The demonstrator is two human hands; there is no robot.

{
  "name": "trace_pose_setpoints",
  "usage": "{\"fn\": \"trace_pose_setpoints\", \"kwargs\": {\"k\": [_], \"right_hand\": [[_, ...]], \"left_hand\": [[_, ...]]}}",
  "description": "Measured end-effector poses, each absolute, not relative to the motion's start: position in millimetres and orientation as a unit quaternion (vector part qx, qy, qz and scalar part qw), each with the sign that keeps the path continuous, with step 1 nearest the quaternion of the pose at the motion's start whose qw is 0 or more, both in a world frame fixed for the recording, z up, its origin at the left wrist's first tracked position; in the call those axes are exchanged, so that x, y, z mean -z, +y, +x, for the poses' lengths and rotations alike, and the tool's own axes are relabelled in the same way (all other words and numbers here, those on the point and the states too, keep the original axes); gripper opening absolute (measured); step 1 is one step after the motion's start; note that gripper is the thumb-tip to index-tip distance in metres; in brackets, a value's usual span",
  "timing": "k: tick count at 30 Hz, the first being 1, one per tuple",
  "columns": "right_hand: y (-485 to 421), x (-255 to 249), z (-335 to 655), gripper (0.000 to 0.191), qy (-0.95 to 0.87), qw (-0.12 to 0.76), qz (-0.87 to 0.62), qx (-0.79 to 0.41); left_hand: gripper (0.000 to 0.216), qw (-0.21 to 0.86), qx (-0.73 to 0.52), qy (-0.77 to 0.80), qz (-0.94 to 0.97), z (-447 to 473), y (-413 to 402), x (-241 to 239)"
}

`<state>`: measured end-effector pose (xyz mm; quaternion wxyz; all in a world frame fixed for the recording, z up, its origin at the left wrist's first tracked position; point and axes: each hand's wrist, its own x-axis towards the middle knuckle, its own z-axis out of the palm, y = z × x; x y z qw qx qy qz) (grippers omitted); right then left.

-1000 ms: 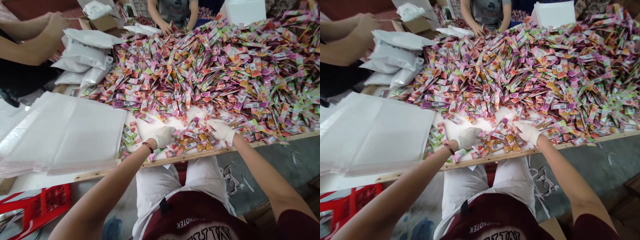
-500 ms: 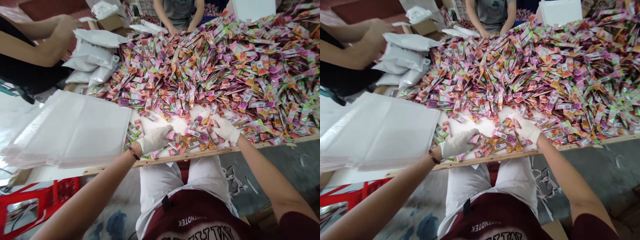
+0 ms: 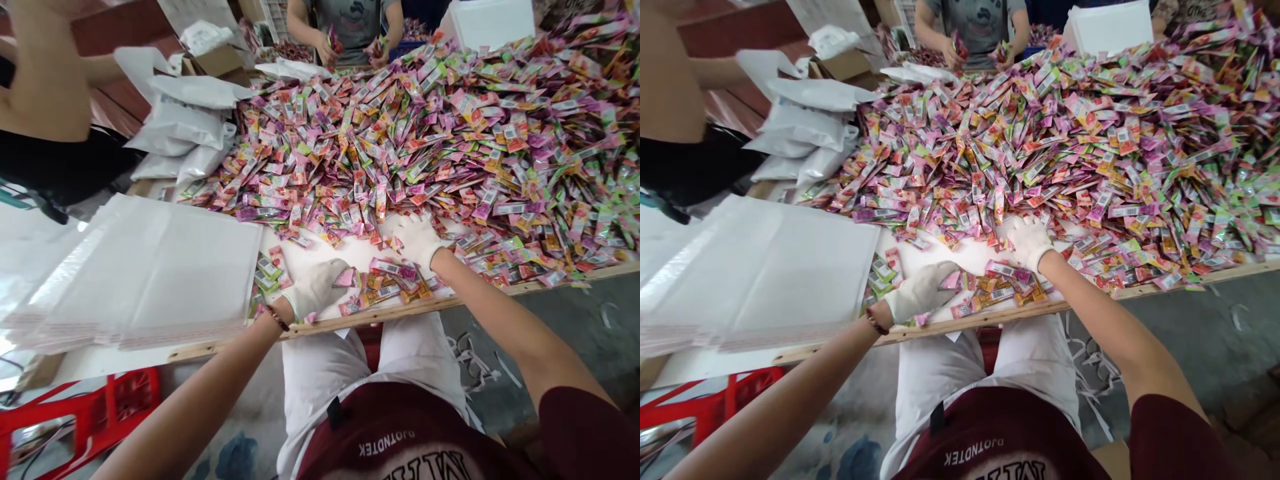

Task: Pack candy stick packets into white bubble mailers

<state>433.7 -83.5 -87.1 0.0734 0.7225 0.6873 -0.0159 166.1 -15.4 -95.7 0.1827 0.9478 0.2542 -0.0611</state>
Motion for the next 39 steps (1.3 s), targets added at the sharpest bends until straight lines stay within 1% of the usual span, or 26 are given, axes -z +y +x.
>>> {"fn": "trace_pose_setpoints", "kwargs": {"k": [2,4,6,8,10,12,14,17,20,22,24,26,29,33,36,39], "right_hand": [[-92,82,437,0.029,0.655,0.040,0.753,0.042],[-101,82,436,0.030,0.636,0.001,0.764,0.112],[-108,87,430,0.039,0.628,-0.019,0.758,0.176],[-111,95,420,0.048,0.627,-0.015,0.751,0.206],[-111,104,410,0.049,0.632,0.001,0.744,0.217],[-108,109,405,0.039,0.641,0.011,0.734,0.223],[-105,110,407,0.027,0.649,0.009,0.727,0.226],[-109,103,420,0.019,0.647,-0.028,0.735,0.203],[-127,94,436,0.025,0.612,-0.096,0.766,0.172],[-142,94,442,0.030,0.580,-0.121,0.789,0.161],[-157,98,442,0.037,0.549,-0.113,0.813,0.160],[-169,106,439,0.049,0.528,-0.094,0.827,0.169],[-177,117,433,0.064,0.514,-0.067,0.834,0.192],[-180,114,438,0.063,0.501,-0.067,0.838,0.206],[-179,102,443,0.061,0.492,-0.110,0.844,0.184],[-170,94,435,0.056,0.508,-0.152,0.830,0.171]], "left_hand": [[0.038,0.182,0.066,0.285,0.939,171,-13,97],[0.044,0.192,0.072,0.274,0.940,182,-13,99],[0.047,0.195,0.087,0.240,0.947,196,-15,103],[0.042,0.169,0.129,0.221,0.952,210,-18,105],[0.034,0.130,0.168,0.217,0.953,220,-19,106],[0.028,0.106,0.177,0.218,0.954,225,-18,102],[0.025,0.100,0.158,0.222,0.957,224,-16,96],[0.024,0.118,0.120,0.249,0.954,217,-18,83],[0.028,0.155,0.106,0.275,0.943,215,-34,74],[0.032,0.182,0.102,0.272,0.940,220,-51,74],[0.037,0.192,0.110,0.268,0.938,229,-67,79],[0.041,0.179,0.138,0.274,0.935,239,-79,86],[0.038,0.169,0.186,0.282,0.926,251,-86,93],[0.031,0.209,0.176,0.288,0.918,246,-74,86],[0.027,0.225,0.115,0.343,0.905,231,-56,72],[0.029,0.203,0.071,0.400,0.891,221,-44,62]]}}
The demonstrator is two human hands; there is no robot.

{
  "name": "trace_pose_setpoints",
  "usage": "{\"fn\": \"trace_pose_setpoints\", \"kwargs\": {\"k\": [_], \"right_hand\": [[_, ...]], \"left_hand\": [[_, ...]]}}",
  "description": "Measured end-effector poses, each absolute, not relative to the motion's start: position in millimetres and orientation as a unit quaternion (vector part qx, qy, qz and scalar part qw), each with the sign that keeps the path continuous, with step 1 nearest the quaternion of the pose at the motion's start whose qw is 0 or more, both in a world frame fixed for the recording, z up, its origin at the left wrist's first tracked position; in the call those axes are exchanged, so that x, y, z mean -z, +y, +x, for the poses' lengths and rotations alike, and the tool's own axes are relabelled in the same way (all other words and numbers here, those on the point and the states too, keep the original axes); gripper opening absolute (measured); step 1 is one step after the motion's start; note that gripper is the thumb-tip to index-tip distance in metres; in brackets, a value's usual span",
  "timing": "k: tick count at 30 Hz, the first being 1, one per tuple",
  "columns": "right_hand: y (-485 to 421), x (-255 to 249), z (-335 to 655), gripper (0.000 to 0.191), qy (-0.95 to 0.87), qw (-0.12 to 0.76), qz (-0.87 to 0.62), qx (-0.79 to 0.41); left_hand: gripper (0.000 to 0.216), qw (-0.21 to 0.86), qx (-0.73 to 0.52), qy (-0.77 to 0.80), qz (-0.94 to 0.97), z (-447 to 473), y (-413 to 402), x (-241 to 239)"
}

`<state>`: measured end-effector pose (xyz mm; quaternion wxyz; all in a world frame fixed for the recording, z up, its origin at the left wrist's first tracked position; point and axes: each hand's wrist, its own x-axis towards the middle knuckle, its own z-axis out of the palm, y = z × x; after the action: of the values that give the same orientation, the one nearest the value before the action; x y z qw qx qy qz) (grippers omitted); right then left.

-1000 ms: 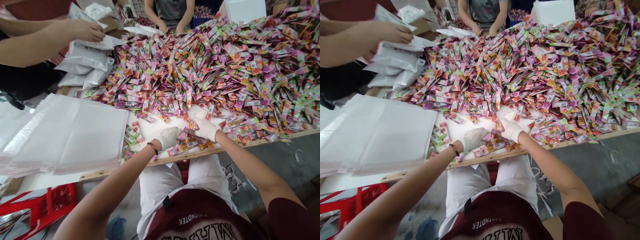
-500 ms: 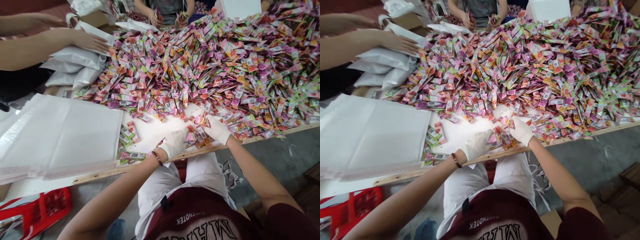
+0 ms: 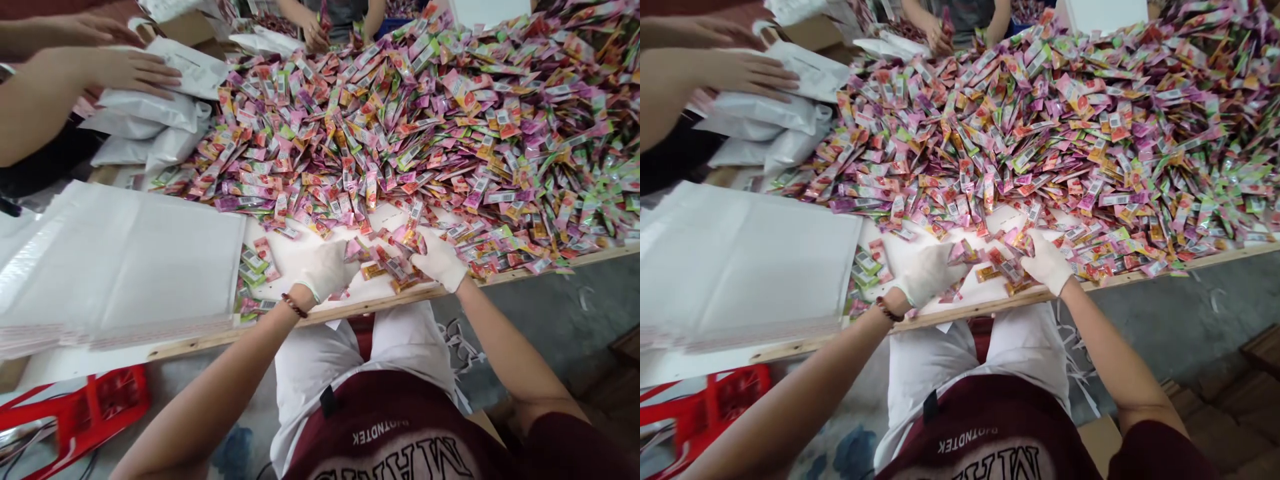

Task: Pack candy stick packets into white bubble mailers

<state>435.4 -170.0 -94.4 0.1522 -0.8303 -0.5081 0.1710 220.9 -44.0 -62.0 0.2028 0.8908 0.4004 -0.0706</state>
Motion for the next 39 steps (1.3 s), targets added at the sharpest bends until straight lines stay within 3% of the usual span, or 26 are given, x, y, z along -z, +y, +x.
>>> {"fn": "trace_pose_setpoints", "kwargs": {"k": [5,10,14,21,24,30,33,36,39], "right_hand": [[-145,103,403,0.054,-0.564,0.123,-0.794,-0.193],[-135,120,395,0.048,-0.565,0.090,-0.794,-0.204],[-136,126,398,0.048,-0.568,0.092,-0.793,-0.199],[-133,128,392,0.064,-0.574,0.034,-0.797,-0.187],[-132,128,395,0.062,-0.570,0.080,-0.792,-0.203],[-137,139,404,0.068,-0.547,0.229,-0.771,-0.233],[-144,139,410,0.061,-0.521,0.308,-0.755,-0.251],[-152,128,424,0.052,-0.516,0.365,-0.731,-0.257],[-155,111,437,0.053,-0.589,0.318,-0.693,-0.267]], "left_hand": [[0.029,0.212,0.070,0.423,0.878,222,-44,72],[0.017,0.287,-0.065,0.432,0.853,214,-26,78],[0.011,0.301,-0.089,0.429,0.847,203,-14,74],[0.033,0.215,0.079,0.415,0.881,218,-62,96],[0.044,0.147,0.121,0.387,0.902,231,-80,105],[0.034,0.116,0.099,0.320,0.935,239,-88,112],[0.035,0.160,0.048,0.347,0.923,233,-80,105],[0.033,0.308,-0.075,0.375,0.871,218,-62,91],[0.026,0.458,-0.195,0.381,0.779,203,-38,80]]}}
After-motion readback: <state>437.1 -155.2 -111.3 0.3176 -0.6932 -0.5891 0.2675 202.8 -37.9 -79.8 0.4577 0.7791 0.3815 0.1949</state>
